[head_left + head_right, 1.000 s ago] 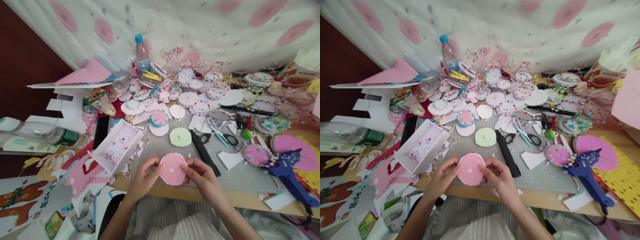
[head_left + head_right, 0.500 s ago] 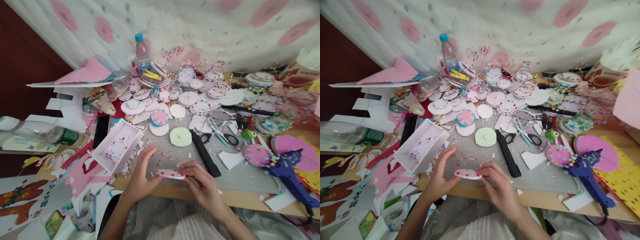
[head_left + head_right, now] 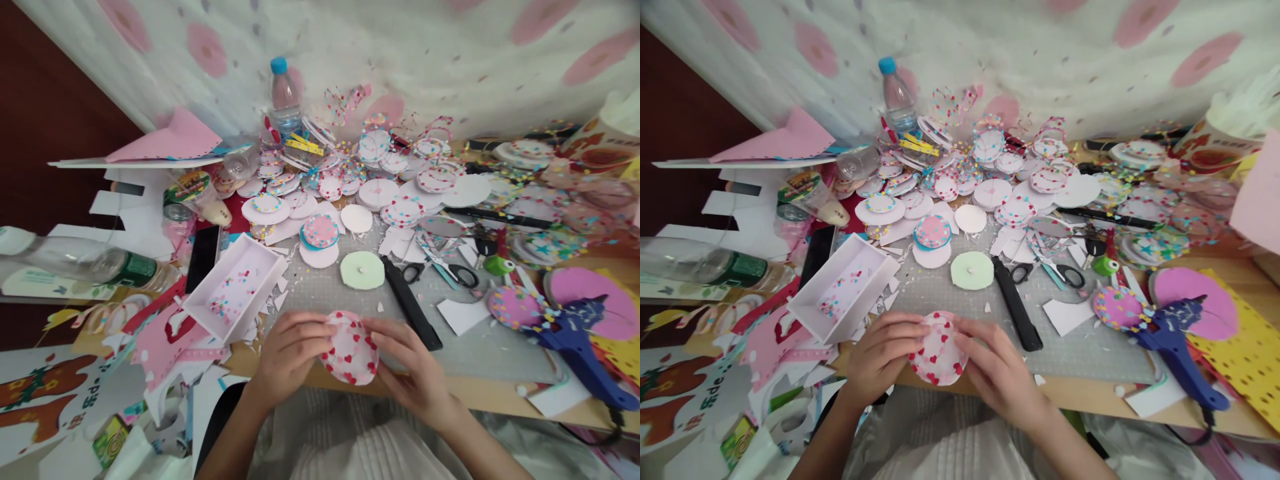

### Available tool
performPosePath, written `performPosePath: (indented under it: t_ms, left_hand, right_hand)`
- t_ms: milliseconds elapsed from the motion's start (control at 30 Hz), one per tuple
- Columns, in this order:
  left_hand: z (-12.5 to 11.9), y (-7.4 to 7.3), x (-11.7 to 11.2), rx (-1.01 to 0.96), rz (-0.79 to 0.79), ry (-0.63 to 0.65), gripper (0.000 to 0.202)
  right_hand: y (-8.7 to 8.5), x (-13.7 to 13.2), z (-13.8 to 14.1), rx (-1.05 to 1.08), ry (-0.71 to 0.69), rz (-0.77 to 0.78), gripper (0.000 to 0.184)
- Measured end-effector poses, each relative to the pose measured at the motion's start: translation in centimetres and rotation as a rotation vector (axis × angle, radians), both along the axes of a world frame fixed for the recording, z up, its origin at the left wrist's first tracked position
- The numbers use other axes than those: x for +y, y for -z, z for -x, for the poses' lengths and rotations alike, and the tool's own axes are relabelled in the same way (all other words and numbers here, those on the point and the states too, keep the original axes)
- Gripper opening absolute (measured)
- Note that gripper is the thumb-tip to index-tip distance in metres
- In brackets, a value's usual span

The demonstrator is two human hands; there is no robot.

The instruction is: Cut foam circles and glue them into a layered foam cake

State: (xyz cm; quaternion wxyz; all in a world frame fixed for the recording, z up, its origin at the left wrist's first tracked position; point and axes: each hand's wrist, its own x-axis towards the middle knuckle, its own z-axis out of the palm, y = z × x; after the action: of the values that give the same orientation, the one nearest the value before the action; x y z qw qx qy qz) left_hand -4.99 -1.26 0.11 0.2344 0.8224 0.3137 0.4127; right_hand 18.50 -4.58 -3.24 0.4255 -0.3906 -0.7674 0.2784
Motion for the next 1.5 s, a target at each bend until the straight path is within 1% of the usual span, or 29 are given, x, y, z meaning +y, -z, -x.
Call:
performPosePath:
  t_ms: [67,100,133,167,200,300,333,367,400,467,533,600,633,700,733,767,800,833,900,933,1000,1100,1167,1233,1300,1333,1400,1467,1500]
  left_hand:
    - [0.2,-0.4,0.0,0.016,-0.007,0.02,0.023]
    - [0.2,-0.6,-0.1,0.018,0.016,0.029,0.024]
    - [0.2,-0.7,-0.2,0.018,0.071,0.025,0.025]
    - [0.1,-0.7,-0.3,0.014,0.164,0.003,0.025]
    - [-0.1,-0.7,-0.4,-0.002,0.292,-0.034,0.025]
    - [-0.9,-0.2,-0.5,-0.137,0.786,-0.175,0.034]
    - [-1.2,0.1,-0.5,-0.192,0.923,-0.205,0.037]
    - [-1.4,0.5,-0.4,-0.234,1.028,-0.223,0.039]
    - [-1.6,0.9,-0.4,-0.257,1.098,-0.239,0.039]
    - [-1.9,1.7,-0.3,-0.247,1.153,-0.263,0.036]
    - [-2.0,2.2,-0.3,-0.183,1.116,-0.28,0.032]
    - [-2.1,2.5,-0.4,-0.029,0.961,-0.301,0.028]
    - [-2.2,2.5,-0.5,0.077,0.833,-0.325,0.028]
    - [-2.2,2.5,-0.8,0.296,0.522,-0.383,0.033]
    - [-2.2,2.5,-0.9,0.382,0.367,-0.378,0.034]
    - [-2.2,2.6,-1.1,0.445,0.231,-0.34,0.035]
    - [-2.2,2.7,-1.2,0.488,0.124,-0.276,0.036]
    - [-2.2,2.8,-1.4,0.518,0.052,-0.199,0.037]
    - [-2.1,3.1,-1.7,0.556,-0.007,-0.083,0.041]
    - [-2.1,3.2,-1.8,0.571,-0.005,-0.067,0.043]
    - [-2.1,3.4,-2.0,0.589,0.011,-0.069,0.044]
    - [-2.1,3.3,-2.1,0.613,0.016,-0.067,0.042]
    - [-2.2,3.3,-2.2,0.641,0.013,-0.059,0.043]
    - [-2.3,3.2,-2.3,0.663,0.003,-0.06,0.042]
    - [-2.6,3.3,-2.3,0.665,-0.013,-0.083,0.041]
    - [-2.7,3.3,-2.3,0.66,-0.019,-0.103,0.04]
    - [-3.1,3.5,-2.4,0.651,-0.033,-0.137,0.039]
    - [-3.3,3.6,-2.3,0.65,-0.054,-0.156,0.037]
    - [-3.4,3.7,-2.2,0.649,-0.065,-0.16,0.036]
  right_hand:
    - [-0.5,0.3,-0.2,-0.05,-0.003,-0.053,0.054]
    - [-0.8,0.4,-0.2,-0.044,-0.005,-0.059,0.051]
    - [-1.2,0.5,-0.1,-0.017,-0.013,-0.033,0.046]
    - [-1.6,0.5,0.0,0.025,-0.023,0.035,0.04]
    - [-1.8,0.6,0.3,0.081,-0.02,0.144,0.032]
    - [-1.8,0.7,1.5,0.32,0.054,0.607,0.01]
    - [-1.5,0.7,1.9,0.407,0.083,0.745,0.012]
    - [-1.2,0.8,2.2,0.486,0.104,0.852,0.018]
    - [-0.8,0.9,2.4,0.546,0.118,0.925,0.026]
    - [0.0,1.1,2.7,0.591,0.15,0.988,0.04]
    - [0.5,1.2,2.8,0.567,0.185,0.988,0.047]
    - [0.7,1.3,2.9,0.515,0.196,0.968,0.043]
    - [0.7,1.4,2.9,0.48,0.198,0.954,0.04]
    - [0.7,1.3,3.1,0.401,0.218,0.907,0.035]
    - [0.8,1.3,3.2,0.361,0.23,0.882,0.033]
    - [0.8,1.2,3.3,0.327,0.241,0.859,0.032]
    - [0.9,1.1,3.4,0.3,0.249,0.841,0.031]
    - [1.0,1.1,3.4,0.281,0.257,0.828,0.03]
    - [1.0,0.9,3.5,0.237,0.275,0.804,0.03]
    - [0.9,0.9,3.4,0.195,0.287,0.781,0.031]
    - [0.6,0.8,3.3,0.078,0.299,0.702,0.033]
    - [-0.2,0.5,2.6,-0.073,0.237,0.578,0.036]
    - [-0.9,0.2,1.6,-0.121,0.199,0.519,0.031]
    - [-1.8,-0.3,-0.1,-0.167,0.233,0.446,0.025]
    - [-2.8,-0.8,-2.6,-0.223,0.357,0.359,0.023]
    - [-3.3,-1.1,-4.2,-0.263,0.462,0.313,0.023]
    - [-3.9,-1.9,-8.0,-0.379,0.753,0.2,0.022]
    - [-3.8,-2.7,-12.1,-0.567,1.01,0.186,0.024]
    - [-3.4,-3.2,-14.1,-0.721,1.079,0.192,0.029]
